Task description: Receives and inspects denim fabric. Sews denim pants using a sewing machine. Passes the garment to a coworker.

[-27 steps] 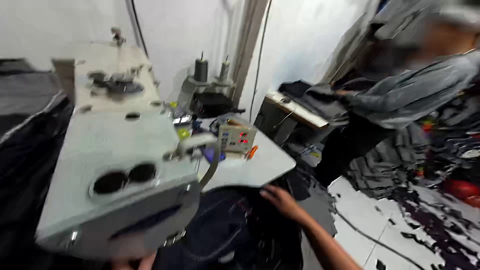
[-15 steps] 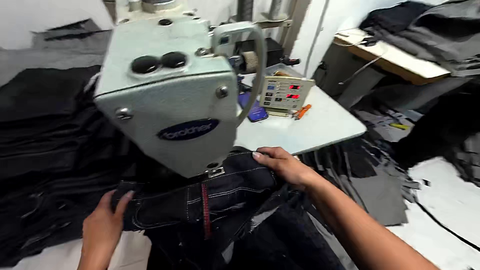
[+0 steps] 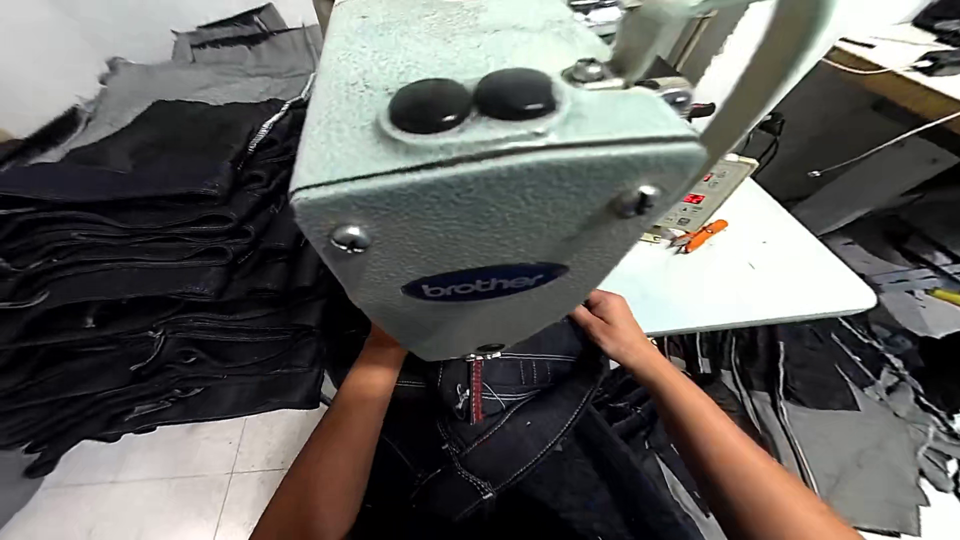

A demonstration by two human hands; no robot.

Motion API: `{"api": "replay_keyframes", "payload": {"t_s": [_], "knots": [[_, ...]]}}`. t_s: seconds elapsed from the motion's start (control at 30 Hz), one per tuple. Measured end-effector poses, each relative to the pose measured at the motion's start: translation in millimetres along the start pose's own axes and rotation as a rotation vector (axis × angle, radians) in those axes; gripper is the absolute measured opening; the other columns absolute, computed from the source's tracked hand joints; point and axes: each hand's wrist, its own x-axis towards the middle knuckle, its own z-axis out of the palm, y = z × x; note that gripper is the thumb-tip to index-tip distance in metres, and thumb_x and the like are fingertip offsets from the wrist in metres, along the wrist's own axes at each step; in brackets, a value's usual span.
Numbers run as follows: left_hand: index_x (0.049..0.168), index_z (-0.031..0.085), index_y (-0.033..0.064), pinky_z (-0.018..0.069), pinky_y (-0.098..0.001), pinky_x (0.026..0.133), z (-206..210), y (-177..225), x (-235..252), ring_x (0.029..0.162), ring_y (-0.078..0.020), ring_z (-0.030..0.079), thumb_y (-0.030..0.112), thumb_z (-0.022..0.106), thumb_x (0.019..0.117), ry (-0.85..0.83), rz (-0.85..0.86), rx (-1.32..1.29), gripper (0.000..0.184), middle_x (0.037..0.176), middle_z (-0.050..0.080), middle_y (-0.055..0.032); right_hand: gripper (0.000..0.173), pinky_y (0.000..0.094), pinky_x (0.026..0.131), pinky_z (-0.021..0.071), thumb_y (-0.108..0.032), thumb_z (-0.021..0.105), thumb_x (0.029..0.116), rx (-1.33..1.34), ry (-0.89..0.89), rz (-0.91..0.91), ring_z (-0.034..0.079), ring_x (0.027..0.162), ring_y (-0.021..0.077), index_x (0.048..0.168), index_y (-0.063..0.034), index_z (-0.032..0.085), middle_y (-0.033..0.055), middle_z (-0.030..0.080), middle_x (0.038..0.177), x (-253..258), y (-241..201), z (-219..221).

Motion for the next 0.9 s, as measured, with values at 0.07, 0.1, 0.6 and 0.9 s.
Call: {"api": "replay_keyframes", "payload": {"t_s": [0.07,0.1,0.6,0.9], "knots": [[0.126,0.062,-0.0134,0.04,-0.0486,0.112,0,-5,-15,0.128,-0.0379,0.057,0.006,0.062,0.0991,0.003,0.108,-0.176,0.033,0.13,0.063,-0.0302,0.032,0.0351,0.06,0.0494,-0.031,0.056,0.1008,0.029,-0.13,0.042,0.058,0.062,0.0091,0.087,-0.0054,0.068,0.0006,0.06,0.067,-15,-3,-2],[0.12,0.065,-0.0123,0.0463,-0.0436,0.106,2,-11,-28,0.117,-0.0301,0.063,0.007,0.065,0.0963,0.039,0.234,-0.347,0.031,0.119,0.067,-0.0256,0.034,0.0375,0.061,0.0519,-0.036,0.058,0.0997,0.024,-0.193,0.05,0.061,0.064,0.0113,0.09,-0.0051,0.07,0.0022,0.063,0.07,-28,-3,-4],[0.077,0.071,0.0139,0.0527,-0.0233,0.077,-5,-24,-54,0.079,0.0005,0.064,0.034,0.073,0.0895,0.133,0.655,-0.47,0.023,0.075,0.067,0.0075,0.035,0.0373,0.076,0.0494,-0.009,0.039,0.1082,-0.458,-0.157,-0.88,0.059,0.077,0.0248,0.14,-0.0125,0.052,0.008,0.058,0.085,-59,-110,12],[0.083,0.072,0.0105,0.0538,-0.0192,0.074,-9,-24,-46,0.08,0.0022,0.064,0.027,0.074,0.0908,0.012,0.704,-0.538,0.018,0.079,0.069,0.0047,0.022,0.0368,0.071,0.0505,-0.004,0.057,0.0975,-0.567,0.089,-0.731,0.064,0.09,0.031,0.109,-0.0055,0.076,0.0188,0.067,0.099,-37,-120,-1]]}}
